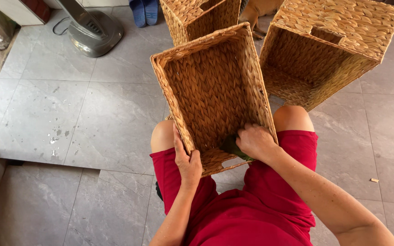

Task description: The person sits on the floor and wipes the exterior and interior of a woven basket using a green cloth. They rotate the basket to clean all sides and the inside, then place it down and pick up another basket to continue wiping.

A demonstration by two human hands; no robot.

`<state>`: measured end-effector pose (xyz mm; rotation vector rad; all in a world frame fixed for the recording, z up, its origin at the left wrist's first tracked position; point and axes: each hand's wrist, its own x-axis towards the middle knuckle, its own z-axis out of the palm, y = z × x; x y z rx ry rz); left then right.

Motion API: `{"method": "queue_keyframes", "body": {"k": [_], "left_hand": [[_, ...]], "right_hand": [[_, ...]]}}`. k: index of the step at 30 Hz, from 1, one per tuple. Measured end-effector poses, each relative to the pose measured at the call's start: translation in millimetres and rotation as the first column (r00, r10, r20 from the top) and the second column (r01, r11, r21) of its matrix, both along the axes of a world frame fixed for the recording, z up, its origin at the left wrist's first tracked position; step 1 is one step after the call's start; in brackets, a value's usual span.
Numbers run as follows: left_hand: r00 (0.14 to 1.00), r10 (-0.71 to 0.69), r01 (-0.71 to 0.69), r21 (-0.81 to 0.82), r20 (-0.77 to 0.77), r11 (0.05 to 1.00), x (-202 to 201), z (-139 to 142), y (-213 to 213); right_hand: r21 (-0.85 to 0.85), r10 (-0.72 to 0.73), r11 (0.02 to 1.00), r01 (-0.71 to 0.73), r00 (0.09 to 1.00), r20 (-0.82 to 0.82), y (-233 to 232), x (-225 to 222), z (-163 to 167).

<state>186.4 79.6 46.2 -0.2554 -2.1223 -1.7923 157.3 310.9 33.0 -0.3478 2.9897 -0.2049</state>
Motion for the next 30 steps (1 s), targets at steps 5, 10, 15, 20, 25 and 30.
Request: {"method": "queue_keyframes", "body": {"k": [5, 10, 15, 20, 25, 30], "left_hand": [[0.997, -0.034, 0.029, 0.073, 0.067, 0.997, -9, 10, -10], [0.99, -0.14, 0.138, -0.198, 0.007, 0.97, -44, 50, -15], [0.92, -0.392, 0.312, -0.578, -0.016, 0.754, -75, 118, -35], [0.87, -0.491, 0.21, -0.859, -0.053, 0.466, -81, 182, -56], [0.845, -0.527, 0.348, -0.842, 0.092, 0.412, -79, 203, -55], [0.813, -0.581, 0.255, -0.877, -0.033, 0.406, -80, 185, -36]], "right_hand": [[-0.215, 0.01, 0.976, -0.022, 0.998, -0.057, -1, 8, 6], [-0.494, 0.058, 0.867, -0.059, 0.998, -0.019, -8, 14, 15], [-0.518, 0.068, 0.846, -0.125, 0.989, -0.129, -9, -2, 33], [-0.462, 0.078, 0.873, -0.159, 0.979, -0.189, 10, -21, 43], [-0.257, 0.021, 0.964, -0.067, 0.984, -0.176, -5, -9, 17], [-0.259, -0.007, 0.966, -0.002, 0.999, -0.033, -14, 9, -12]]}}
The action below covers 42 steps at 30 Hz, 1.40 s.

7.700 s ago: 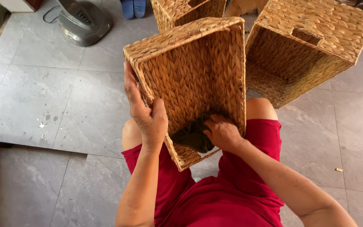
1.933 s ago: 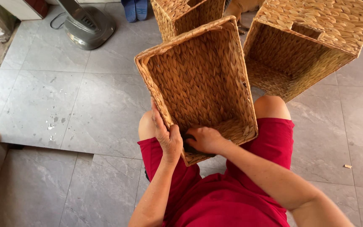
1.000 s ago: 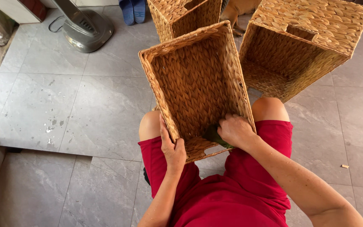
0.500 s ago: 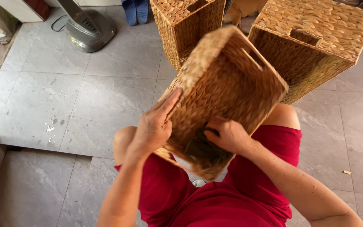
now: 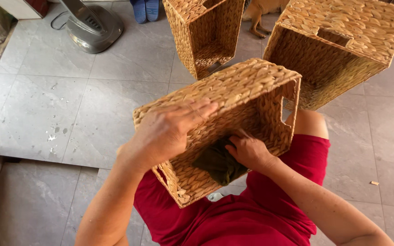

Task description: The person sits on the floor and wipes the exterior and interior of a woven basket using a green cloth. They rotate the basket to clean all sides and the inside, then place it down and pick up another basket to continue wiping.

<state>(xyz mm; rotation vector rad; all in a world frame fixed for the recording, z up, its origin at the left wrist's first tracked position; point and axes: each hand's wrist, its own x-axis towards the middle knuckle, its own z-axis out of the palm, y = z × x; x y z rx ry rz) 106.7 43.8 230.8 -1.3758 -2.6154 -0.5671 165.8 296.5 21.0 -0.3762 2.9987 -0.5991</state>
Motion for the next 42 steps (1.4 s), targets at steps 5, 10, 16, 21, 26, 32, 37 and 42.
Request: {"method": "queue_keyframes", "body": {"k": [5, 10, 16, 21, 26, 32, 37, 42], "left_hand": [[0.992, 0.124, -0.125, -0.014, -0.035, 0.992, -5, -12, -19], [0.882, 0.401, -0.47, 0.398, 0.249, 0.788, 20, -50, -45], [0.877, 0.03, -0.463, 0.826, 0.48, 0.321, 40, -112, -30], [0.894, 0.045, -0.442, 0.859, 0.446, 0.259, 49, -120, -25], [0.892, 0.106, -0.451, 0.847, 0.439, 0.282, 54, -118, -25], [0.874, 0.17, -0.485, 0.834, 0.454, 0.264, 61, -115, -25], [0.876, 0.109, -0.48, 0.828, 0.47, 0.288, 52, -115, -22], [0.841, 0.036, -0.53, 0.808, 0.54, 0.258, 48, -114, -17]], "right_hand": [[-0.047, -0.039, 0.998, 0.037, 0.999, -0.031, 9, 4, -3], [0.004, -0.092, 0.996, 0.093, 0.982, 0.163, 9, 6, 3], [-0.064, -0.003, 0.998, 0.009, 0.995, 0.098, 8, 6, 11], [0.102, 0.131, 0.976, -0.192, 0.893, 0.431, -42, 3, 29], [-0.097, 0.403, 0.915, -0.392, 0.867, 0.294, -126, 2, 42], [0.09, 0.154, 0.965, -0.246, 0.812, 0.564, -68, -7, 48], [0.408, 0.022, 0.836, -0.368, 0.764, 0.645, 38, -35, 46], [0.489, -0.02, 0.831, -0.267, 0.863, 0.504, 31, -27, 16]]}}
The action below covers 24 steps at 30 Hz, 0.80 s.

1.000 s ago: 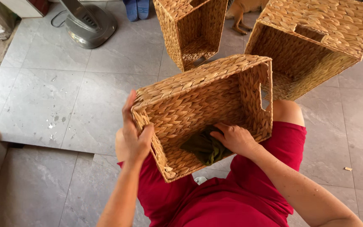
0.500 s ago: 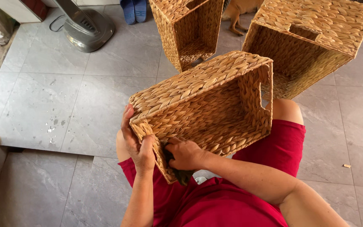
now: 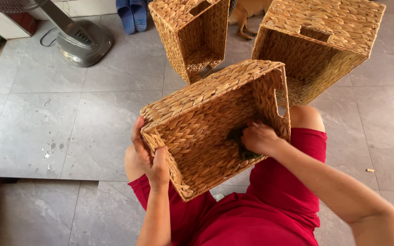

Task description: The person sits on the floor and wipes the exterior and interior of a woven basket using a green cloth. They rotate the basket to clean all sides and the inside, then place it down and pick up another basket to continue wiping.

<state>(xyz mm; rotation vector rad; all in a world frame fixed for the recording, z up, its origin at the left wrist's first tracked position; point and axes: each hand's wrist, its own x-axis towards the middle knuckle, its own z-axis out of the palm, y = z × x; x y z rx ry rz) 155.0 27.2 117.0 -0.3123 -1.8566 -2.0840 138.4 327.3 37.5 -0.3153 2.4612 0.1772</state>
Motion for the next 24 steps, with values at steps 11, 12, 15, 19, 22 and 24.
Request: {"method": "queue_keyframes", "body": {"k": [11, 12, 15, 19, 22, 24], "left_hand": [[0.999, 0.039, -0.039, -0.009, -0.004, 0.999, 1, 3, 2], [0.999, 0.04, -0.04, 0.003, -0.017, 0.999, 1, 2, 2], [0.999, 0.041, -0.041, 0.012, -0.016, 0.999, 4, -1, 2], [0.997, 0.07, -0.071, -0.018, -0.038, 0.997, 2, -6, 3], [0.996, 0.069, -0.071, -0.024, -0.058, 0.997, 1, -7, 4], [0.997, 0.054, -0.056, -0.032, -0.059, 0.998, 0, -7, 4]], "right_hand": [[-0.483, 0.075, 0.864, -0.144, 0.984, -0.16, -160, 25, 19], [-0.499, 0.1, 0.828, -0.254, 0.944, -0.316, -162, 25, 16], [-0.529, 0.001, 0.848, 0.001, 1.0, 0.003, -135, 20, 7], [-0.231, -0.086, 0.968, 0.095, 0.995, 0.053, -56, 1, 10], [0.135, 0.039, 0.989, -0.054, 0.993, 0.112, 5, -4, 16], [0.139, 0.021, 0.99, -0.008, 0.996, -0.091, 18, -2, 10]]}}
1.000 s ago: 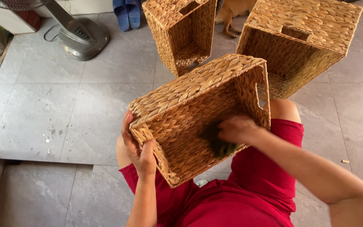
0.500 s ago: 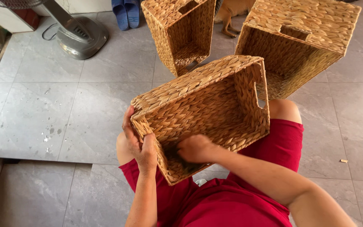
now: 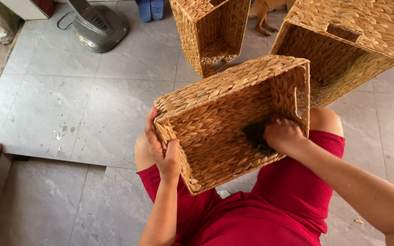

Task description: The person sits on the floor and wipes the exterior and interior of a woven basket using a green cloth. They rotate the basket to clean all sides and the inside, then place it down and pick up another basket to continue wiping.

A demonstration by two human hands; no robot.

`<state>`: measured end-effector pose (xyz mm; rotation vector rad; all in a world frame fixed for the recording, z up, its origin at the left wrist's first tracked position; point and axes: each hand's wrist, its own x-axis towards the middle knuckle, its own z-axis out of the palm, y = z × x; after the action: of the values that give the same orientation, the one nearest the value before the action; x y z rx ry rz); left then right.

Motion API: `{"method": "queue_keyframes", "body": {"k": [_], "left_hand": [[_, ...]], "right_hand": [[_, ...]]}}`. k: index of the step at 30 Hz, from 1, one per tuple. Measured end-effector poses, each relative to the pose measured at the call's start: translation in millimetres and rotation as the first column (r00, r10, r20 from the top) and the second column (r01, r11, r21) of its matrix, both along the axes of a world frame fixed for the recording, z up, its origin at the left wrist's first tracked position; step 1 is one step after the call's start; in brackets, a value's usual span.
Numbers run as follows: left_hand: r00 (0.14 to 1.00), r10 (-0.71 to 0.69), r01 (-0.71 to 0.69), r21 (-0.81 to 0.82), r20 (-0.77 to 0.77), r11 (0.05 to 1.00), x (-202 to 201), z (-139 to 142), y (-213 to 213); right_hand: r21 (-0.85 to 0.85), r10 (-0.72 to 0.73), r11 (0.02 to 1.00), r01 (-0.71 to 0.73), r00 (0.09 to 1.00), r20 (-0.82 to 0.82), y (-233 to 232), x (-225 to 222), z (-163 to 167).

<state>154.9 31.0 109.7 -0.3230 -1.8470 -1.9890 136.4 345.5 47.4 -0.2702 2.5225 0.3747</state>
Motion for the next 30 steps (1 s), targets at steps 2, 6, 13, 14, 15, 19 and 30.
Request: {"method": "queue_keyframes", "body": {"k": [2, 6, 13, 14, 15, 19, 30], "left_hand": [[1.0, -0.002, 0.002, -0.016, 0.003, 1.0, -2, 1, 1], [1.0, -0.018, 0.017, 0.042, 0.014, 0.999, -8, 1, 5], [1.0, -0.013, 0.012, 0.061, 0.027, 0.998, -9, -4, 3], [0.999, -0.019, 0.017, 0.071, 0.036, 0.997, -8, -5, 2], [0.999, -0.011, 0.009, 0.058, 0.034, 0.998, -7, -6, 1], [0.999, 0.008, -0.01, 0.054, 0.037, 0.999, -5, -8, 0], [0.999, 0.046, -0.047, -0.069, -0.016, 0.997, -12, -7, 4]], "right_hand": [[-0.029, -0.045, 0.999, 0.044, 0.998, -0.041, 1, -1, -9], [-0.167, -0.171, 0.97, 0.176, 0.984, 0.042, -24, -5, -26], [-0.495, -0.072, 0.86, 0.125, 0.99, 0.124, -143, 16, -22], [-0.558, -0.004, 0.83, 0.01, 1.0, 0.011, -164, 22, -24], [-0.605, 0.057, 0.788, -0.112, 0.992, -0.108, -176, 25, -27], [-0.656, 0.088, 0.725, -0.209, 0.973, -0.213, -160, 23, -38], [-0.277, -0.177, 0.95, 0.146, 0.98, -0.09, 19, -3, -16]]}}
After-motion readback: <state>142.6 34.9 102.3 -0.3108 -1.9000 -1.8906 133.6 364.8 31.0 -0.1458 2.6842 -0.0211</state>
